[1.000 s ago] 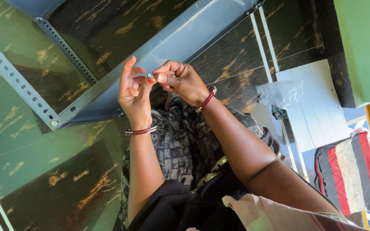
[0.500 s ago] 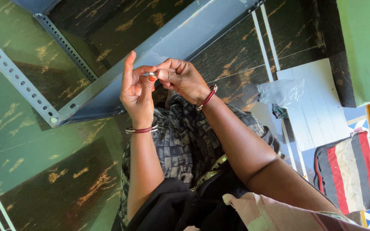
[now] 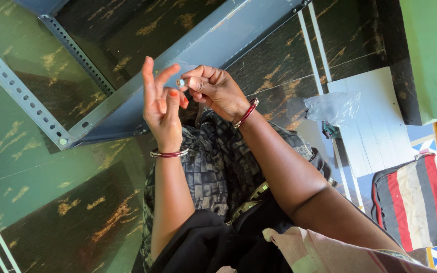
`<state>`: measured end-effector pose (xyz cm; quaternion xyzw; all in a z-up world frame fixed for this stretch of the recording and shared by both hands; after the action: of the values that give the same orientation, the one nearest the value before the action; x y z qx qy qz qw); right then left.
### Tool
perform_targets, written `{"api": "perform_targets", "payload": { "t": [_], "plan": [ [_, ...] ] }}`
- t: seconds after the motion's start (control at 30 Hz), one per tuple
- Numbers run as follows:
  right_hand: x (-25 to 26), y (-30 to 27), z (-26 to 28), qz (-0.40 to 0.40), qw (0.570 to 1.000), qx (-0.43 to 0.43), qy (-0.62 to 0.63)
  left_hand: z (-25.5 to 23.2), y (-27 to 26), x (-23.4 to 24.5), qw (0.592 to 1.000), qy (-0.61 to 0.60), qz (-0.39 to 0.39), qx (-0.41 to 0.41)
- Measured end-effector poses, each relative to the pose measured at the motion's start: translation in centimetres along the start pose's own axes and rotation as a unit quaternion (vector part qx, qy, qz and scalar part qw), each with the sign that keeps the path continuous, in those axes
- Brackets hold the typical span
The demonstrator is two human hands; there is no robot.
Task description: The person assembles a metal shelving unit by hand. They attach metal side panels to vertical supports, insert bolts into the holes, and secure the components together.
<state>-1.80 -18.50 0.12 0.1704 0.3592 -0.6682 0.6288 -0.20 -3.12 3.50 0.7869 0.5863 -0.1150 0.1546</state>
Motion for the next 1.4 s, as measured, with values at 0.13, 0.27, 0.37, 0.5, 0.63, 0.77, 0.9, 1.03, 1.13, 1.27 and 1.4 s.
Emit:
{"api": "perform_targets", "payload": {
  "t": [0.13,0.27,0.37,0.5,0.63,0.77,0.9,1.03,1.13,1.27,1.4],
  "plan": [
    [-0.3,-0.2,-0.2,0.009,1.0,-0.008,-0.016,-0.3,0.3,-0.5,0.993,0.113,-0.02,-0.018],
    [-0.4,-0.2,-0.1,0.005,1.0,-0.013,0.008,-1.2,0.1,-0.9,0.996,0.083,-0.026,0.031],
    [-0.5,-0.2,0.1,0.001,1.0,-0.012,0.003,-1.8,0.1,-1.2,0.999,0.05,-0.002,0.007],
    [-0.5,-0.3,-0.1,0.0,1.0,-0.018,-0.012,-0.8,0.3,-1.4,0.993,0.111,-0.025,-0.033],
    [-0.6,-0.1,-0.1,0.005,1.0,-0.011,0.007,-0.7,0.0,-0.7,0.995,0.091,-0.026,0.028],
    [-0.6,-0.1,0.0,0.007,1.0,-0.011,0.012,-1.1,0.0,-0.8,0.997,0.078,-0.019,0.017],
    [-0.5,-0.2,-0.2,-0.006,1.0,-0.022,0.006,-0.1,0.3,-0.6,0.978,0.188,-0.081,0.026],
    [-0.3,-0.1,-0.1,-0.011,0.999,-0.025,0.031,-0.5,0.1,-0.5,0.991,0.122,-0.055,0.024],
    [-0.3,-0.1,-0.1,-0.012,0.999,-0.024,0.028,-1.1,0.1,-0.9,0.996,0.08,-0.038,0.003],
    [-0.4,-0.3,-0.2,-0.005,0.999,-0.032,0.01,-0.9,0.3,-1.0,0.986,0.155,-0.066,-0.009],
    [-0.4,-0.2,-0.2,0.002,0.999,-0.026,0.025,-0.5,0.2,-0.6,0.984,0.159,-0.076,0.009]
  ]
}}
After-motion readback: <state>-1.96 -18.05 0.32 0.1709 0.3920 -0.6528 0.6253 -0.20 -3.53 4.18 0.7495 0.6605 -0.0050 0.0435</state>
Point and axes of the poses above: each hand's wrist, its own y-axis towards the middle knuckle, its own x-axis out of the back of the hand, z = x × y, the point moved 3 cm from there along y, towards the middle knuckle, and after that the axes turned 3 degrees about y, right-handed, at the moved point
